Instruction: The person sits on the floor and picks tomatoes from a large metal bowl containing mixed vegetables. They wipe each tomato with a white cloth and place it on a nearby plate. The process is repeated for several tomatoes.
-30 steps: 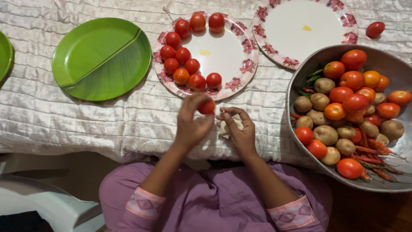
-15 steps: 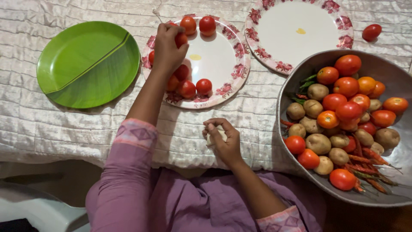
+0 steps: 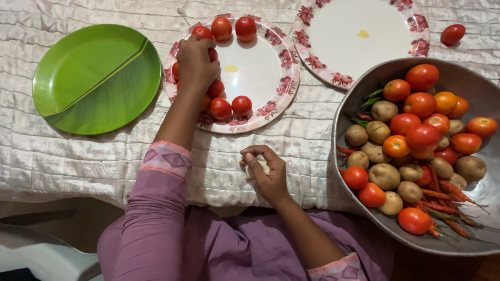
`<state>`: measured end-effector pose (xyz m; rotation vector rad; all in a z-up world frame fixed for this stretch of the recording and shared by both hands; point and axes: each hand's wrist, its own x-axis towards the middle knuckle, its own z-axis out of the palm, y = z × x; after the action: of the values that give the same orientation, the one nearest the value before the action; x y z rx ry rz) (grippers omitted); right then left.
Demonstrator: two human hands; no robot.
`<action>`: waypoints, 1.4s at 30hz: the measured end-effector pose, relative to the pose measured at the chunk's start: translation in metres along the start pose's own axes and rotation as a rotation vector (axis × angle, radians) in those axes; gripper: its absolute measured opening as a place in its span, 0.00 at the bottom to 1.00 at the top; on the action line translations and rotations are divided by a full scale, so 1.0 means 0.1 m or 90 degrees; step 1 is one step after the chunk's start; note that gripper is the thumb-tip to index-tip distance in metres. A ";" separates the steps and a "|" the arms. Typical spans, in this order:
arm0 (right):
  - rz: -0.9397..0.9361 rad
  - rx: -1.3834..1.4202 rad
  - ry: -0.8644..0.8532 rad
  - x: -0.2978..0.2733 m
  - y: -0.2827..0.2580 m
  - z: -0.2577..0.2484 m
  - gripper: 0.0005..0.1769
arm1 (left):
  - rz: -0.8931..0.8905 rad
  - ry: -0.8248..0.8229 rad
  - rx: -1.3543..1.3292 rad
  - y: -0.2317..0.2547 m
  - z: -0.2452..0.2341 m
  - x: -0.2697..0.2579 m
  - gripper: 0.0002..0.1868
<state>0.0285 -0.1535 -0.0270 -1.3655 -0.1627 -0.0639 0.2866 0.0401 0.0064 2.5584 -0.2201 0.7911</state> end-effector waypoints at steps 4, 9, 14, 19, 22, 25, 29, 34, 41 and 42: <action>-0.012 -0.003 -0.006 -0.01 0.02 -0.01 0.07 | -0.067 -0.042 -0.034 0.02 -0.08 -0.04 0.14; 0.017 0.041 -0.001 -0.01 0.03 0.01 0.06 | -0.021 -0.059 0.113 0.10 -0.02 -0.03 0.10; 0.008 0.020 0.000 0.00 0.03 0.00 0.06 | -0.027 -0.059 0.124 0.09 -0.06 -0.07 0.21; 0.016 -0.027 0.009 0.00 0.00 0.00 0.06 | -0.025 -0.059 0.137 0.06 -0.07 -0.10 0.21; -0.029 -0.072 0.012 0.01 -0.05 0.00 0.06 | -0.012 -0.054 0.164 0.10 -0.13 -0.08 0.22; -0.114 -0.148 0.017 0.01 -0.12 -0.01 0.11 | -0.001 -0.061 0.153 0.29 -0.19 -0.07 0.25; -0.046 -0.144 0.021 0.01 -0.14 -0.03 0.21 | 0.124 0.007 0.018 0.83 -0.26 -0.04 0.25; -0.083 -0.120 0.026 -0.02 0.09 -0.10 0.26 | 0.238 -0.084 -0.380 2.17 -0.01 -0.24 0.21; 0.102 0.114 -0.006 0.09 0.37 -0.05 0.12 | 0.449 -0.284 -0.375 3.72 0.10 -1.04 0.32; 0.129 0.072 -0.008 0.06 0.35 -0.07 0.11 | 0.438 -0.298 -0.347 3.84 0.13 -1.11 0.31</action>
<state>0.0403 -0.1527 -0.0615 -1.2633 -0.0364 0.1223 0.0949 -0.3036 0.0769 2.0805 -1.3135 0.2558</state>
